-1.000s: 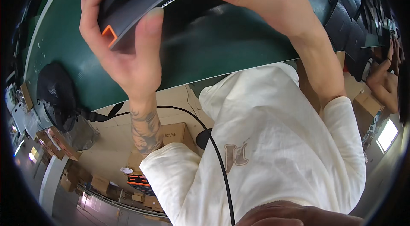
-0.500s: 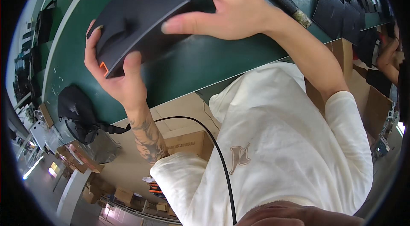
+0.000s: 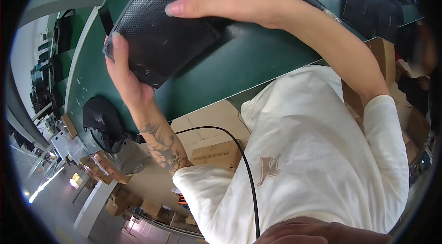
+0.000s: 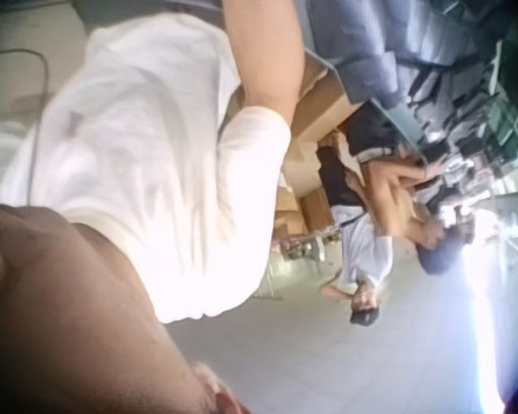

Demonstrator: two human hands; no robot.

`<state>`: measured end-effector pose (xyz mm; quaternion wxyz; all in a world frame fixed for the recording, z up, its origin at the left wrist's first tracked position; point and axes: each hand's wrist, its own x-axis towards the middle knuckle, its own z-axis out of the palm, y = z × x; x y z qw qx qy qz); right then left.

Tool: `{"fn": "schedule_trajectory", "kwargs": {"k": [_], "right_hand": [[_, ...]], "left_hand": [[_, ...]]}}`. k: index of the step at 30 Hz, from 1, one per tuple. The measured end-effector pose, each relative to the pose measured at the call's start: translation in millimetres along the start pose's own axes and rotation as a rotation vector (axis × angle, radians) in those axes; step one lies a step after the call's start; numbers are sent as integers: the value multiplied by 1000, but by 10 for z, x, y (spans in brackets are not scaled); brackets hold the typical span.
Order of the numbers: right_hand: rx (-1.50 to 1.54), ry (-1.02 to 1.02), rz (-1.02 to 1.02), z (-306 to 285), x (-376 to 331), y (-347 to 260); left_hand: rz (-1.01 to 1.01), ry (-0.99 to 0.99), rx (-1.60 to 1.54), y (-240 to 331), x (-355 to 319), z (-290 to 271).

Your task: The person assembles a small black speaker by attaching a textured grille to its body. They use a rubber mallet to tap the grille into place, then inspect the fit by turning the speaker over and checking the edges. The person repeats this process for multiple speaker units, placing finished ones aside.

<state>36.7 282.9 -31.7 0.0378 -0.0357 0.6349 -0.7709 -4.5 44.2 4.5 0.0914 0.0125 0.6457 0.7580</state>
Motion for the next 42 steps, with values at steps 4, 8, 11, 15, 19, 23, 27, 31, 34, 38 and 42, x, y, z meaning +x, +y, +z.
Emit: {"fn": "schedule_trajectory", "kwargs": {"k": [4,8,11,15,19,23,27,31,34,38,42], "right_hand": [[58,-82,0,-72,-92,51],[6,-10,-142,-9,-76,110],[-30,62,-261,87,-43,146],[-322,124,-228,91,-39,210],[-249,2,-212,-12,-141,127],[-143,-81,-191,-53,-167,-23],[-235,-28,-361,-13,-101,78],[-258,-32,-410,-89,-101,-120],[-393,14,-507,-292,-149,-348],[-423,30,-838,-264,-159,-498],[-295,-149,-626,-205,-345,-818]], "left_hand": [[17,21,-50,-44,-30,43],[19,81,-111,-40,-104,210],[34,114,-118,-63,-94,183],[23,66,-154,-63,-44,136],[-32,57,-281,-59,-24,50],[-45,116,-356,-59,-9,45],[11,79,-371,-74,-97,107],[45,40,-456,-120,-203,222],[37,33,-332,-248,-287,175],[267,-60,326,-169,-363,-68],[559,-161,229,17,-500,347]]}}
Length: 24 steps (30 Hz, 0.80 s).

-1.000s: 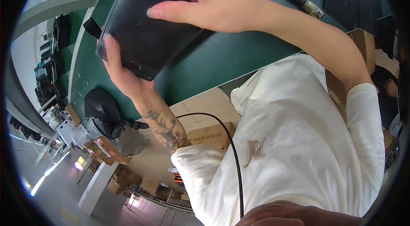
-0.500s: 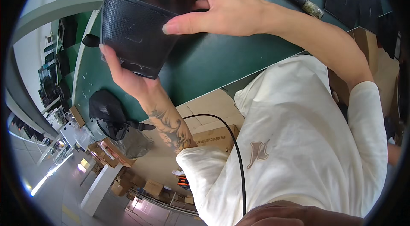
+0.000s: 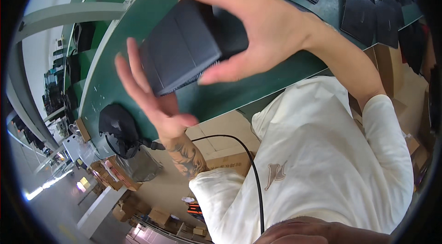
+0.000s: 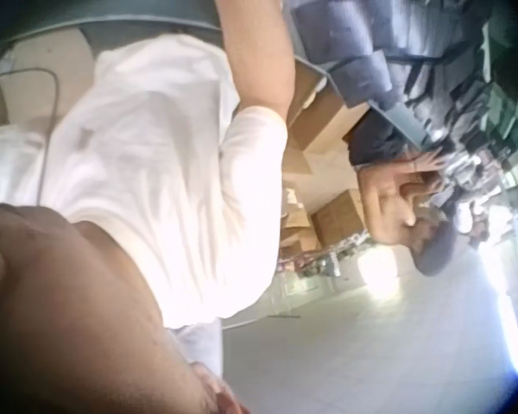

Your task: The person assembles a small black speaker by attaching a textured grille to its body. They use a rubber mallet to tap the grille into place, then inspect the fit by turning the speaker over and checking the edges. The person repeats this process for multiple speaker units, placing finished ones aside.

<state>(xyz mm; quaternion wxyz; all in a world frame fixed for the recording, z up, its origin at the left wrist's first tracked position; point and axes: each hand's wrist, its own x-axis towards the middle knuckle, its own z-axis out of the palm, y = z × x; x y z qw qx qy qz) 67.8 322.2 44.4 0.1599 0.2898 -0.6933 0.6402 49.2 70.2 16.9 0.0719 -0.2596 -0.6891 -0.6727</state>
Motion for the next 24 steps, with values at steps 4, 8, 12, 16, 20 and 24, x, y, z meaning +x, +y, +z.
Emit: {"fn": "schedule_trajectory", "kwargs": {"k": [4,8,12,16,20,24], "right_hand": [[-150,-67,-107,162,-116,323],[-125,-84,23,189,-169,405],[-23,-77,39,218,-211,451],[-74,-51,-32,299,-199,436],[-136,-25,-76,391,-214,417],[-115,-44,-96,383,-153,405]], "left_hand": [[58,-86,119,-66,81,-128],[67,-126,75,-127,93,-262],[62,-107,43,-136,136,-200],[73,-92,73,-146,119,-195],[93,-69,77,-170,111,-212],[-1,-21,-44,-145,55,-257]]}}
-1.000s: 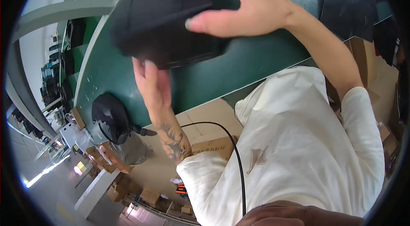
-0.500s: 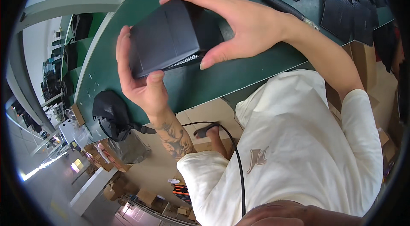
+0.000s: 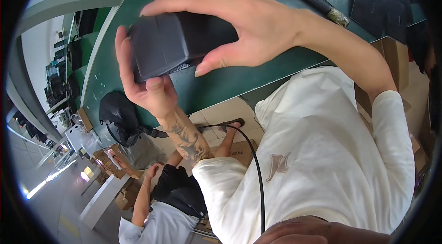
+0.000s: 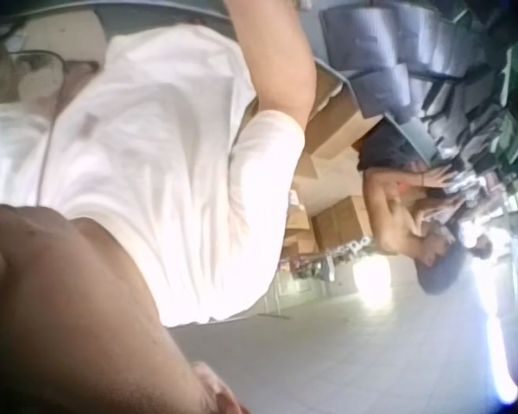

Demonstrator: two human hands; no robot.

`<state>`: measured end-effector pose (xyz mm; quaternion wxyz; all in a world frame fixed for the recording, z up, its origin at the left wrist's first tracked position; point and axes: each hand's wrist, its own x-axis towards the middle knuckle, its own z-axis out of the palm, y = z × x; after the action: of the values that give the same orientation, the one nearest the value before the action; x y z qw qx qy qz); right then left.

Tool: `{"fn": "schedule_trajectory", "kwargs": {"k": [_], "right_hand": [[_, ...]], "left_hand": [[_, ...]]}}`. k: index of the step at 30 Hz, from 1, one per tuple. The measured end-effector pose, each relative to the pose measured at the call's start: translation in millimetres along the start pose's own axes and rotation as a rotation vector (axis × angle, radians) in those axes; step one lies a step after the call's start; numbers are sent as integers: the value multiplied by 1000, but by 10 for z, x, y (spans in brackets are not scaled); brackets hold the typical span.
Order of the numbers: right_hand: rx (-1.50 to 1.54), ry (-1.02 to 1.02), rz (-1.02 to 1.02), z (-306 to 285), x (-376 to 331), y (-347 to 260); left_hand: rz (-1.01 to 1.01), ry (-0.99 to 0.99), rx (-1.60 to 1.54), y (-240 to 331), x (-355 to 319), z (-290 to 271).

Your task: The person assembles a small black speaker by attaching a textured grille to its body. They use a rubber mallet to tap the grille into place, then inspect the fit by turning the speaker over and checking the edges. The person repeats this process for multiple speaker units, placing finished ones aside.

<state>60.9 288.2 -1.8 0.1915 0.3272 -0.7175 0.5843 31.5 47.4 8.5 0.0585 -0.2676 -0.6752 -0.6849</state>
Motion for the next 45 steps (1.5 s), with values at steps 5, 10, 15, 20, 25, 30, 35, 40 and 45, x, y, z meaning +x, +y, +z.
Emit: {"fn": "schedule_trajectory", "kwargs": {"k": [5,10,15,20,25,30,35,40,45], "right_hand": [[-100,164,1,94,-54,61],[-236,83,27,-93,-19,-138],[-285,-199,-65,-486,127,-268],[-454,-356,-44,-440,238,-315],[-335,-334,-124,-474,292,-240],[-128,-487,300,-628,545,-319],[-540,-264,195,-627,339,3],[-1051,-423,377,-1092,-88,42],[-1046,-483,365,-928,-283,174]], "left_hand": [[14,47,-45,-45,4,104],[-152,133,-171,15,-200,240],[-206,-1,-47,28,-313,290],[-32,-39,80,24,-274,358],[-23,-100,316,91,-280,223],[-498,-147,71,201,-156,217],[-392,-76,240,-235,-314,197],[-186,41,30,-113,-431,359],[-234,71,11,-129,-591,444]]}}
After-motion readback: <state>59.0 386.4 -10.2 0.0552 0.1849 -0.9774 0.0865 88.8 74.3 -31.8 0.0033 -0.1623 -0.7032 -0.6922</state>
